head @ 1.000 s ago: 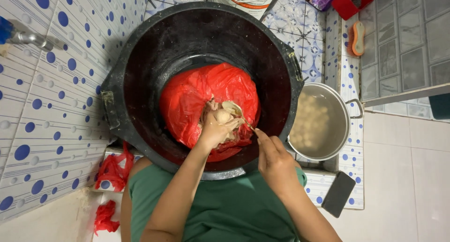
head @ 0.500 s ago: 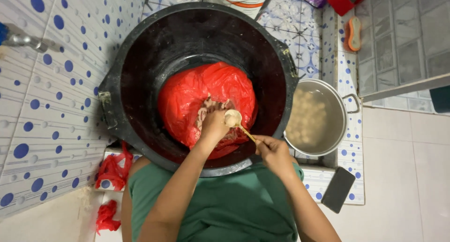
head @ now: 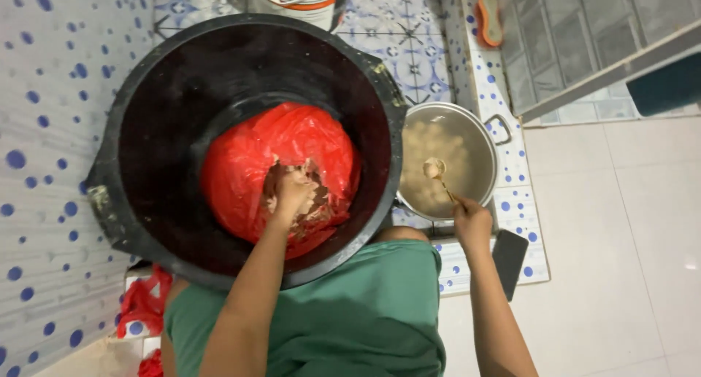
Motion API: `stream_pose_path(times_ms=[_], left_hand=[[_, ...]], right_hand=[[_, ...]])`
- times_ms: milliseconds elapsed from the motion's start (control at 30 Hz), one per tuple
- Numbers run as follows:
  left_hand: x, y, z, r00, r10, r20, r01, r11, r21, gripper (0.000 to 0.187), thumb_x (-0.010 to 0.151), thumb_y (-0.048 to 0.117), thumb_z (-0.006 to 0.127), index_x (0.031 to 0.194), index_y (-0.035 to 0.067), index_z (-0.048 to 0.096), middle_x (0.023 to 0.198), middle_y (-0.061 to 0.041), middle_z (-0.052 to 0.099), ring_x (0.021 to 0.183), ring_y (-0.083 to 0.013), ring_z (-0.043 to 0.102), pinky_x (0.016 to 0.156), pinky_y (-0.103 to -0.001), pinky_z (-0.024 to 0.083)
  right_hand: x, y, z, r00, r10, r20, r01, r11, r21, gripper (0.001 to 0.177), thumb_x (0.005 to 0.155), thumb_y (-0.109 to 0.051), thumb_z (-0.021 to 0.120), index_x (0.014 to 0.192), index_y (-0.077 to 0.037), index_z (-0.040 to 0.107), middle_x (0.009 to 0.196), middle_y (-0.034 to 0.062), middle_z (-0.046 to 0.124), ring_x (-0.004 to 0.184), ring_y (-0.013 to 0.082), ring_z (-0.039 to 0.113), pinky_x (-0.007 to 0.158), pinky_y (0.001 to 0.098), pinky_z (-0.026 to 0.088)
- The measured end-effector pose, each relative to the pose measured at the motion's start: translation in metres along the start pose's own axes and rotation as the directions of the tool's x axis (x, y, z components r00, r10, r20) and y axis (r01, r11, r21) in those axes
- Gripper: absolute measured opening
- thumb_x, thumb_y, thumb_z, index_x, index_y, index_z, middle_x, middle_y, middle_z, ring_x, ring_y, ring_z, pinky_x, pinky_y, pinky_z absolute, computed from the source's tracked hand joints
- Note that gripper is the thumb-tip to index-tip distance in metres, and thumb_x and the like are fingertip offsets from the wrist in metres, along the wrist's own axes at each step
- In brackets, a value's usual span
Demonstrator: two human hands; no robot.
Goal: A person is forming meatballs by scooping a meat mixture from a plastic bag inside a large tub and dropping the portions into a pot of water.
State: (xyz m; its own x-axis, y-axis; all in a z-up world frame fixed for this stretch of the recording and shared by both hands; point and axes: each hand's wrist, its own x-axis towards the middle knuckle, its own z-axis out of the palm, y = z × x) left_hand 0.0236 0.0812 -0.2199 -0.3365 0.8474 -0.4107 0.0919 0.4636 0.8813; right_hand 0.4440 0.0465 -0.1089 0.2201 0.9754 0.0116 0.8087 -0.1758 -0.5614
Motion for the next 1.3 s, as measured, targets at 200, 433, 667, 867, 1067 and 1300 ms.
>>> stream_pose_path(times_ms=[200, 433, 667, 867, 1067, 1300], left_hand=[[0.031, -0.069, -0.008, 0.995, -0.058, -0.078, 0.083, 0.920, 0.383, 0.030, 0.072, 0.022, 0.081, 0.101, 0.019, 0.076, 0.096, -0.010, 0.077, 0.100, -0.0291, 0.073, 0.082, -0.042, 0.060], [-0.023, 0.034, -0.024, 0.948, -0.303, 0.098, 0.060, 0.474, 0.879, 0.086, 0.072, 0.043, 0.082, 0.145, 0.010, 0.049, 0.146, -0.023, 0.058, 0.141, -0.0395, 0.048, 0.118, -0.049, 0.040], [-0.009, -0.013, -0.019, 0.926, -0.347, 0.148, 0.029, 0.457, 0.889, 0.058, 0.092, 0.019, 0.063, 0.146, 0.005, 0.050, 0.140, -0.025, 0.061, 0.131, -0.0429, 0.057, 0.102, -0.063, 0.048], [0.001, -0.032, -0.007, 0.928, -0.317, 0.196, -0.095, 0.308, 0.947, 0.044, 0.093, 0.015, 0.058, 0.135, 0.003, 0.064, 0.138, -0.023, 0.061, 0.125, -0.0401, 0.064, 0.100, -0.057, 0.052], [-0.017, 0.001, -0.011, 0.942, -0.272, 0.196, -0.095, 0.345, 0.934, 0.037, 0.089, 0.019, 0.057, 0.118, 0.007, 0.076, 0.122, -0.018, 0.074, 0.119, -0.0348, 0.069, 0.096, -0.051, 0.056], [-0.044, 0.071, -0.034, 0.922, -0.351, 0.165, 0.122, 0.666, 0.736, 0.061, 0.084, 0.041, 0.063, 0.143, 0.024, 0.059, 0.141, -0.012, 0.064, 0.135, -0.0310, 0.056, 0.107, -0.046, 0.048]], right_hand=[[0.003, -0.009, 0.019, 0.995, 0.098, 0.003, -0.097, 0.995, -0.025, 0.027, 0.100, -0.002, 0.059, 0.120, -0.001, 0.077, 0.101, 0.0235, 0.074, 0.101, 0.0382, 0.072, 0.090, 0.0434, 0.056], [-0.003, 0.006, 0.020, 0.997, -0.054, -0.046, 0.048, 0.992, -0.115, 0.026, 0.098, -0.001, 0.063, 0.119, -0.003, 0.078, 0.091, 0.0219, 0.072, 0.091, 0.0395, 0.073, 0.082, 0.0443, 0.057], [-0.001, 0.002, 0.021, 0.963, -0.198, 0.181, 0.246, 0.921, -0.301, 0.029, 0.098, -0.008, 0.060, 0.119, -0.015, 0.078, 0.095, 0.0137, 0.074, 0.088, 0.0312, 0.076, 0.078, 0.0404, 0.061], [0.022, 0.003, 0.015, 0.966, -0.183, 0.180, 0.251, 0.824, -0.508, 0.027, 0.096, -0.010, 0.063, 0.118, -0.017, 0.077, 0.097, 0.0134, 0.074, 0.084, 0.0306, 0.077, 0.072, 0.0416, 0.062], [0.048, 0.045, 0.019, 0.975, -0.201, 0.091, 0.213, 0.744, -0.634, 0.025, 0.091, -0.010, 0.070, 0.114, -0.013, 0.077, 0.099, 0.0171, 0.073, 0.083, 0.0329, 0.077, 0.071, 0.0437, 0.062], [0.045, 0.052, 0.011, 0.987, -0.149, -0.053, 0.077, 0.742, -0.666, 0.016, 0.088, -0.002, 0.067, 0.099, -0.004, 0.078, 0.090, 0.0156, 0.068, 0.073, 0.0338, 0.076, 0.065, 0.0456, 0.062]])
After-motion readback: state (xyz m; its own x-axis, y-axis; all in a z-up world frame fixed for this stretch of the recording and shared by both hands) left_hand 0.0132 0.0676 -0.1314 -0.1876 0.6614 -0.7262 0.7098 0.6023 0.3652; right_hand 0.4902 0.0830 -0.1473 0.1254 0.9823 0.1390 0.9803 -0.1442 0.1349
